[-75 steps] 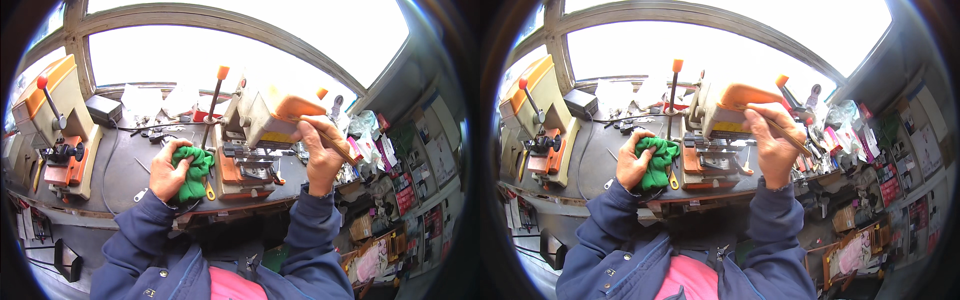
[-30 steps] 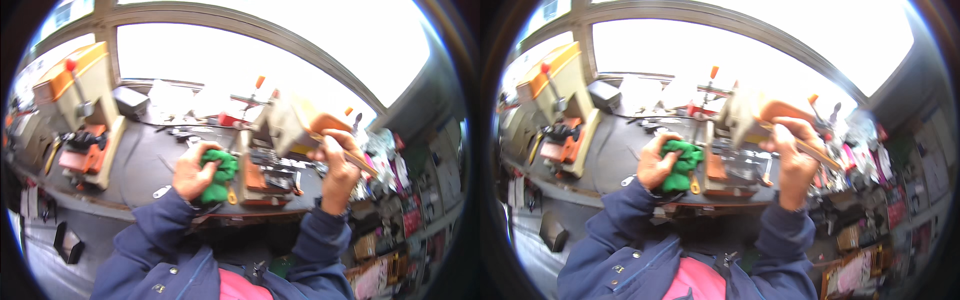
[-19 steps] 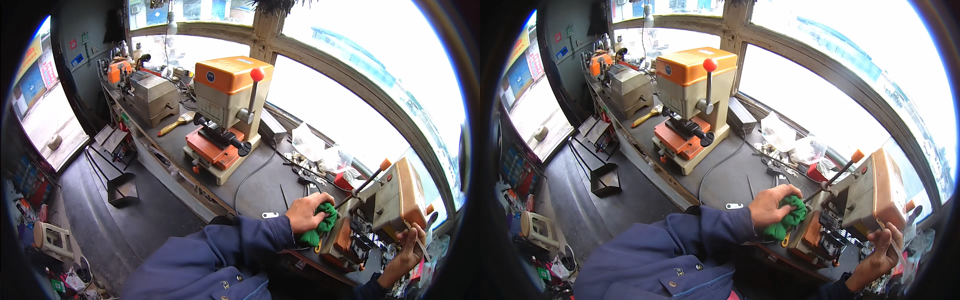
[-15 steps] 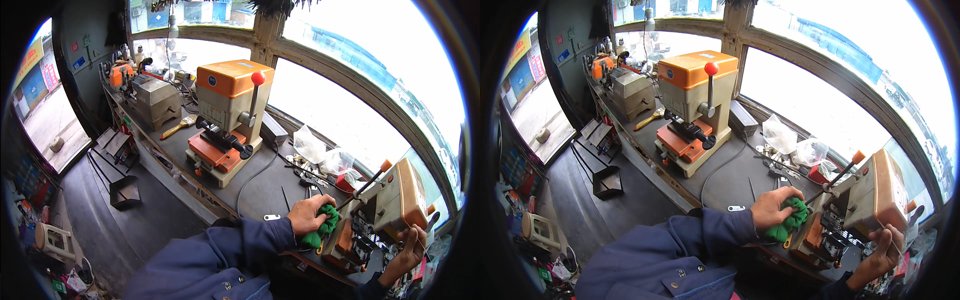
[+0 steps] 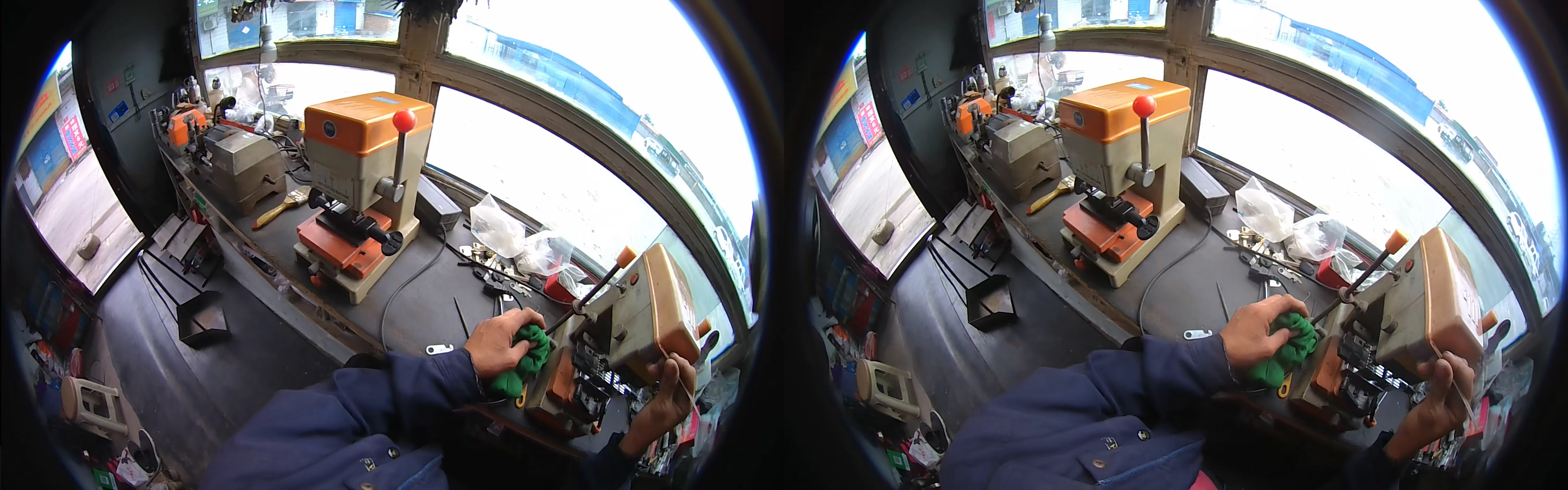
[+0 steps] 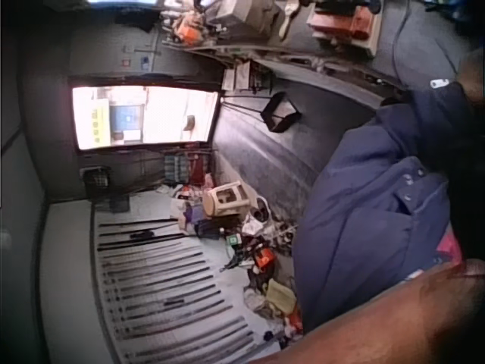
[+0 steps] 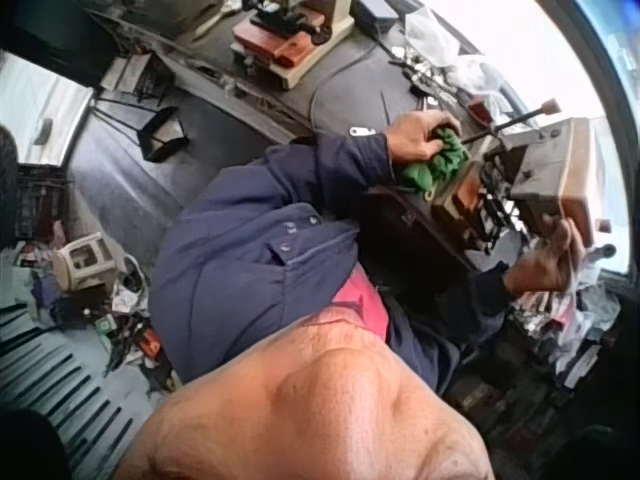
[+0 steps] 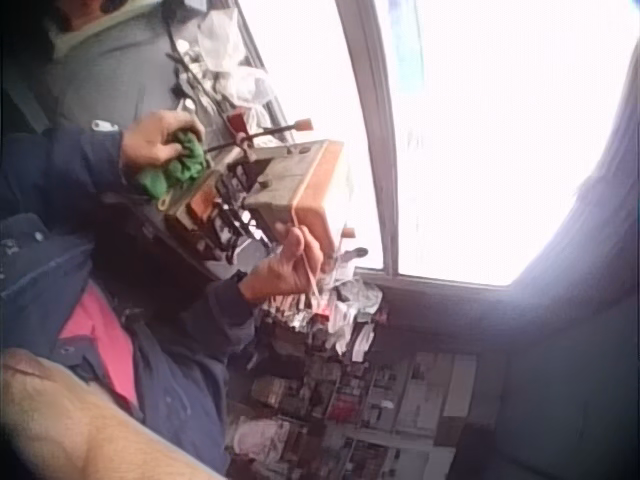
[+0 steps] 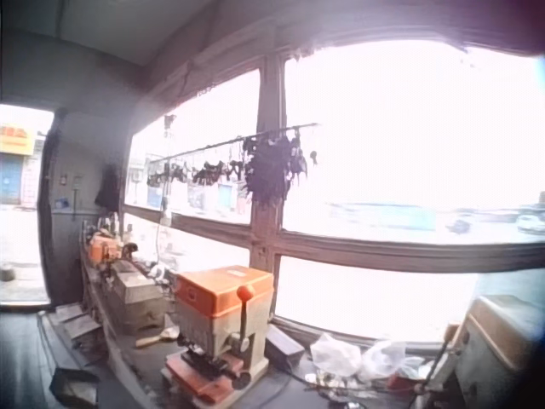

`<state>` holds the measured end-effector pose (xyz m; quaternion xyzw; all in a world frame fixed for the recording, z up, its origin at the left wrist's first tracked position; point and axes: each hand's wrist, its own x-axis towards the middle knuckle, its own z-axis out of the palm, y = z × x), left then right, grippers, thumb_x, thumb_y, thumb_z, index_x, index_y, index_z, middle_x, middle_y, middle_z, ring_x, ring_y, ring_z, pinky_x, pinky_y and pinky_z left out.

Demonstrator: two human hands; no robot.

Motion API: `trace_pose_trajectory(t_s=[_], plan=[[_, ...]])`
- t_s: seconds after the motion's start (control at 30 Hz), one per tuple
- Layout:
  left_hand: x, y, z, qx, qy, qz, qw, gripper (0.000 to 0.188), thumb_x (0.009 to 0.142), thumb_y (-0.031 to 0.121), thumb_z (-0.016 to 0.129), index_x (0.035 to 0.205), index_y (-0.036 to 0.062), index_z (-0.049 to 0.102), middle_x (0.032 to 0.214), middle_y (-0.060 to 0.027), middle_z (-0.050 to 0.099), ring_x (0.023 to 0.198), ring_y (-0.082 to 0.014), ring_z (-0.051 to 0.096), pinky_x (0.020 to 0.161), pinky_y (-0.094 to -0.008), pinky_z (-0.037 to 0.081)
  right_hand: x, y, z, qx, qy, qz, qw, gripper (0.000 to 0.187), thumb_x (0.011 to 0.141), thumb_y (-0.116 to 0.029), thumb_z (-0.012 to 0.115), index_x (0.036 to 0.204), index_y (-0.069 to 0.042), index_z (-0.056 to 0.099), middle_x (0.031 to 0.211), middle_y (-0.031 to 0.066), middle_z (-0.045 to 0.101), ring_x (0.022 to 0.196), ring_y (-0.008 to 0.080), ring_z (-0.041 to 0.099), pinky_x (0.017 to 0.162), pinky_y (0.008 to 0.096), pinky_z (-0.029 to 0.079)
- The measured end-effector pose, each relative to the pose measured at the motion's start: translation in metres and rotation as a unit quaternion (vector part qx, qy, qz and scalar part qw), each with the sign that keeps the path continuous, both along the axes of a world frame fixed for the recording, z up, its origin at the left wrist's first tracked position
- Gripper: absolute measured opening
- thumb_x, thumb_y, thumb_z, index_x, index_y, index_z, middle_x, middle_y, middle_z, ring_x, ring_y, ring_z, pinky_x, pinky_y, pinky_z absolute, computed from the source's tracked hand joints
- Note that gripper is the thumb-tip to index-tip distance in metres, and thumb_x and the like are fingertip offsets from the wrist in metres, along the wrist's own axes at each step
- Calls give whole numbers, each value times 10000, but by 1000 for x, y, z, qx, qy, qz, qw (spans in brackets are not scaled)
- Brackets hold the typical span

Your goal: The person wipes the exterior of a key duplicator machine with a green cloth, then uses a small metal tool to scrape or clean crevices on the machine's surface. The person repeatedly wipes and scrapes different areas of the machine throughout the clip.

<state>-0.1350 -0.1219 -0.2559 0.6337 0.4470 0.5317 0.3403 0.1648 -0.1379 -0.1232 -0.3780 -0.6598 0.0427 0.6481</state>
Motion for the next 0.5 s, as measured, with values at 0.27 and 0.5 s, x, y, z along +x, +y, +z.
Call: trace_pose_trajectory(t_s=[0.27,0.5], plan=[[3,6,0,25,-38,-2,999,295,949,-48,698,1232,34,685,1081,-115,762,1012,-184,745,913,-324,582,-30,-9,8,-30,86,64,994,92,988,26,799,1041,54,730,942,109,744,799,162,748,756,263,597],[3,7,-1,25,-37,0,999,312,923,-3,732,1228,56,701,1113,-165,759,1040,-330,759,935,-390,574,-36,-12,16,-9,89,96,991,117,974,40,813,1061,55,737,948,104,755,830,149,749,785,259,603]])
